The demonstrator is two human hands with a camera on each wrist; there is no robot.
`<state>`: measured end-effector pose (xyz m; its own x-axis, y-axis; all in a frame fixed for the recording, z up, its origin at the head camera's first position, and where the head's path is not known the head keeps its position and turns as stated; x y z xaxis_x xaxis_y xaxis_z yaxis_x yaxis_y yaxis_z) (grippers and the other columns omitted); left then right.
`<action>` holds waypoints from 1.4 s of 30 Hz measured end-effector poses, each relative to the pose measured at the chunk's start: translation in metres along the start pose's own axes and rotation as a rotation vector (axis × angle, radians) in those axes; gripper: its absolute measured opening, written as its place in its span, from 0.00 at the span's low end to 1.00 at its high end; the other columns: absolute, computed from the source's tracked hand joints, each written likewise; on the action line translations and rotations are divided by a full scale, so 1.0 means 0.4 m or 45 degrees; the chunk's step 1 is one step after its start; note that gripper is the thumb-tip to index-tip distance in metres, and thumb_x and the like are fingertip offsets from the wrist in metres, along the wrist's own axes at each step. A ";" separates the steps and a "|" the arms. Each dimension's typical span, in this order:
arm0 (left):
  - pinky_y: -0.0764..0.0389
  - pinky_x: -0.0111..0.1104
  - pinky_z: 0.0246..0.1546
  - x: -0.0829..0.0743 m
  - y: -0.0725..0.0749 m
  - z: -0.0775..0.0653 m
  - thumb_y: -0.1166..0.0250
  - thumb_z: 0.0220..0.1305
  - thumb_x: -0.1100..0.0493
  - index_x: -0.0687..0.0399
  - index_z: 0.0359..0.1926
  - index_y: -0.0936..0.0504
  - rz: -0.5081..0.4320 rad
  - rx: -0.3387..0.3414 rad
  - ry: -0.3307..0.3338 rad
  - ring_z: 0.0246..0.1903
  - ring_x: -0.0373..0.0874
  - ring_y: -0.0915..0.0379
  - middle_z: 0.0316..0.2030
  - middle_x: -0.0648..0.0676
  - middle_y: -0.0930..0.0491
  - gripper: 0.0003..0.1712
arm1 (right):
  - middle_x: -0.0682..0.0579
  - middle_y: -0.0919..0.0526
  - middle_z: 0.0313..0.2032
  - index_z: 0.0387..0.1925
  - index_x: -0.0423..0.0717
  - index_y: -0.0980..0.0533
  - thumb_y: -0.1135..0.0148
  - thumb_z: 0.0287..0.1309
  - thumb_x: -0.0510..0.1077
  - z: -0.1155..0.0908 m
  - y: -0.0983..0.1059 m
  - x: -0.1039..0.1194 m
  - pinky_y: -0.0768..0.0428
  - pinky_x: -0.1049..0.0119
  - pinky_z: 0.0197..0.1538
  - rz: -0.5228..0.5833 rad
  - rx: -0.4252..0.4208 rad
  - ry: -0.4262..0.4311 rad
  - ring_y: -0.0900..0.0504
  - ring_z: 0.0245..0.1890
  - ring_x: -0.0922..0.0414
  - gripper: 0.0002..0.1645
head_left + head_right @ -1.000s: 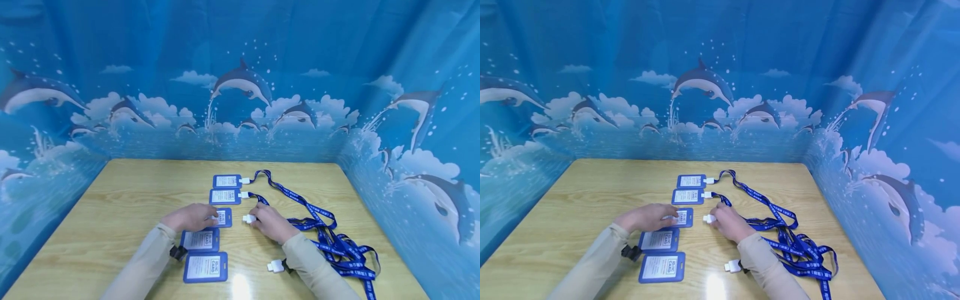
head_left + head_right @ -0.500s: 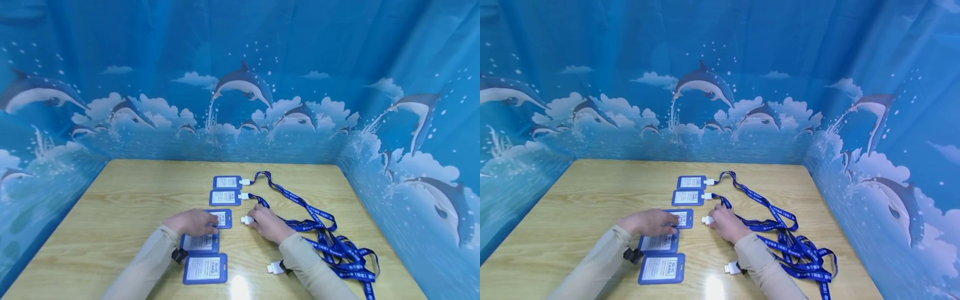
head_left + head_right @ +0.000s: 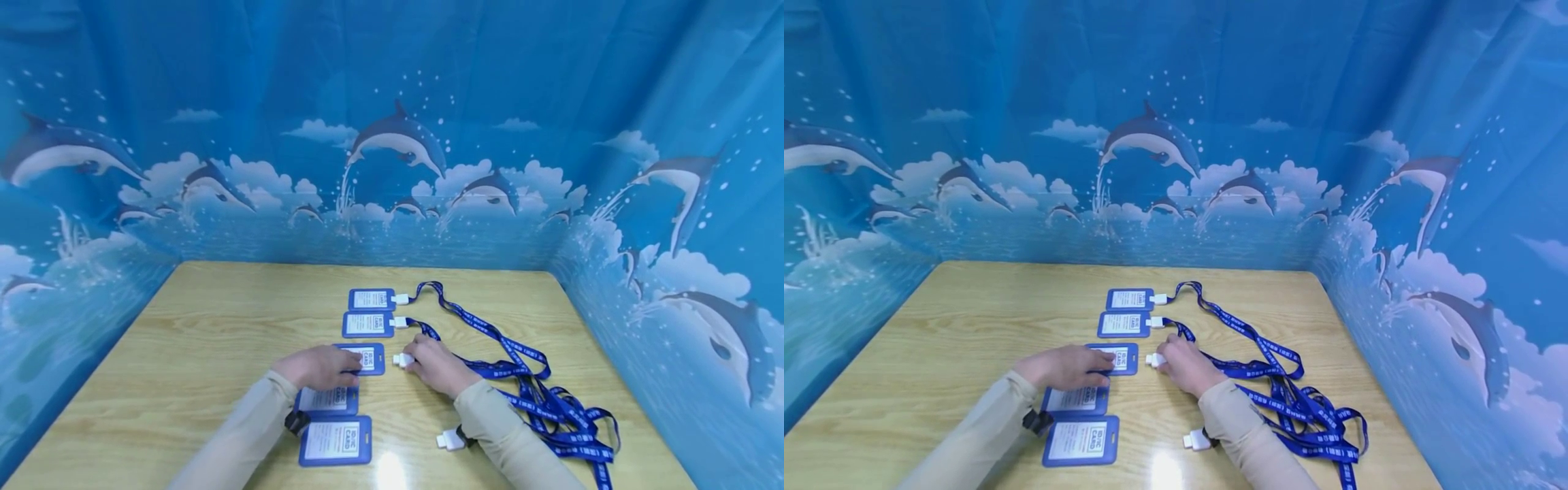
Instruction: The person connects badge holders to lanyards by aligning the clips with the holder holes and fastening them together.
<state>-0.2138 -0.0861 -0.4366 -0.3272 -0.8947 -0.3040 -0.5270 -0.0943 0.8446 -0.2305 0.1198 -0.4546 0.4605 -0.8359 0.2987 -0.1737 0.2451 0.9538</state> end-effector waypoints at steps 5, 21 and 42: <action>0.37 0.51 0.75 -0.007 0.000 -0.001 0.42 0.73 0.42 0.41 0.66 0.23 0.023 -0.002 -0.003 0.74 0.49 0.39 0.72 0.44 0.31 0.25 | 0.52 0.18 0.41 0.51 0.42 0.17 0.30 0.60 0.42 0.001 0.001 0.001 0.15 0.65 0.46 0.015 0.006 0.011 0.20 0.40 0.59 0.17; 0.36 0.50 0.74 -0.014 0.001 0.006 0.45 0.75 0.42 0.39 0.66 0.23 0.051 -0.002 -0.005 0.73 0.48 0.38 0.72 0.44 0.31 0.23 | 0.53 0.18 0.41 0.51 0.43 0.16 0.30 0.61 0.43 0.011 0.000 0.001 0.16 0.63 0.48 -0.042 0.009 0.044 0.20 0.41 0.59 0.17; 0.37 0.50 0.75 -0.010 0.004 0.016 0.44 0.75 0.43 0.40 0.67 0.23 0.057 0.007 -0.029 0.74 0.49 0.39 0.72 0.45 0.32 0.24 | 0.51 0.18 0.41 0.50 0.41 0.17 0.30 0.61 0.42 0.024 0.000 0.002 0.15 0.61 0.48 -0.034 0.005 0.049 0.19 0.41 0.56 0.16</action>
<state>-0.2182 -0.0797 -0.4370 -0.3685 -0.8877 -0.2761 -0.5156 -0.0520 0.8552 -0.2385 0.1145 -0.4546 0.4983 -0.8226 0.2739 -0.1641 0.2207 0.9614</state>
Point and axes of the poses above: each hand's wrist, its own z-axis towards the middle knuckle, its own y-axis out of the back of the hand, x = y × z, the point moved 4 cm from there along z, towards the middle knuckle
